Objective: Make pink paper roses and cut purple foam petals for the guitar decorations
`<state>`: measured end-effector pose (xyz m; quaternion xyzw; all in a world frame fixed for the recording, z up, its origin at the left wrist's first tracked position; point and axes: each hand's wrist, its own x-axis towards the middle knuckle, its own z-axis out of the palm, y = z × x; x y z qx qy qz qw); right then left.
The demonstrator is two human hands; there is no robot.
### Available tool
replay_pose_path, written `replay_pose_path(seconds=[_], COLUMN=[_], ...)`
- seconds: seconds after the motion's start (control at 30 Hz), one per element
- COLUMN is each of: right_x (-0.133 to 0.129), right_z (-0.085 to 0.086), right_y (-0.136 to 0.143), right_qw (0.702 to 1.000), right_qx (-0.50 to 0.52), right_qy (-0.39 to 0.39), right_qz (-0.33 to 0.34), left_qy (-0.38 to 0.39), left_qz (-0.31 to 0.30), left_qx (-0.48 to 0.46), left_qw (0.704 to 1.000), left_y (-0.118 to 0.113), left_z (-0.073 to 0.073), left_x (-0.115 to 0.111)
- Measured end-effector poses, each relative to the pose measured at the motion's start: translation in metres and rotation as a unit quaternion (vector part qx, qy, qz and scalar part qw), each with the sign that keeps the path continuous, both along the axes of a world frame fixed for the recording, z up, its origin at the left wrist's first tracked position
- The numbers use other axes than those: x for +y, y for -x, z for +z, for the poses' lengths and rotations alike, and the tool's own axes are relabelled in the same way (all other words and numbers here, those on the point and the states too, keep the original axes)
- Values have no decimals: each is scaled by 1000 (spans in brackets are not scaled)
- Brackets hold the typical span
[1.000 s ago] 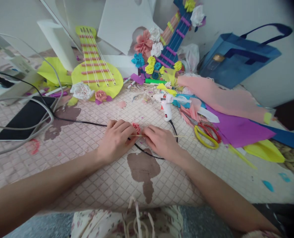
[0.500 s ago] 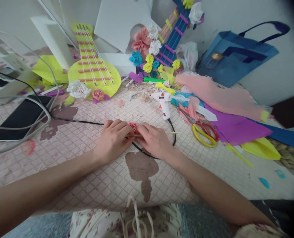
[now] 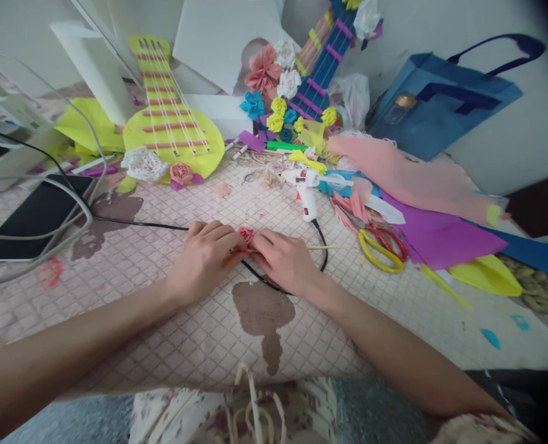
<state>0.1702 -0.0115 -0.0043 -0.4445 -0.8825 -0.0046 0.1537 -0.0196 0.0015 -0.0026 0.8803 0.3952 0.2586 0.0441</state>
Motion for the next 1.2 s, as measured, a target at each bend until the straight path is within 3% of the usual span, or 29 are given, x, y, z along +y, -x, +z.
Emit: replay_pose_path(seconds=[0.27, 0.77, 1.2], right_x=[-1, 0, -2], right_z=[1, 0, 2], right_y=[-3, -3, -2], right_qw=[1000, 1000, 999], right_qx=[15, 19, 24], right_qy=[8, 6, 11], right_qz=[12, 18, 32], left_qy=[-7, -181, -155], left_qz=[0, -52, -43], left_qx=[4, 59, 83], left_qw=[1000, 980, 984], left_y=[-2, 1, 0], left_z=[3, 6, 5], left_x=[-1, -3, -5])
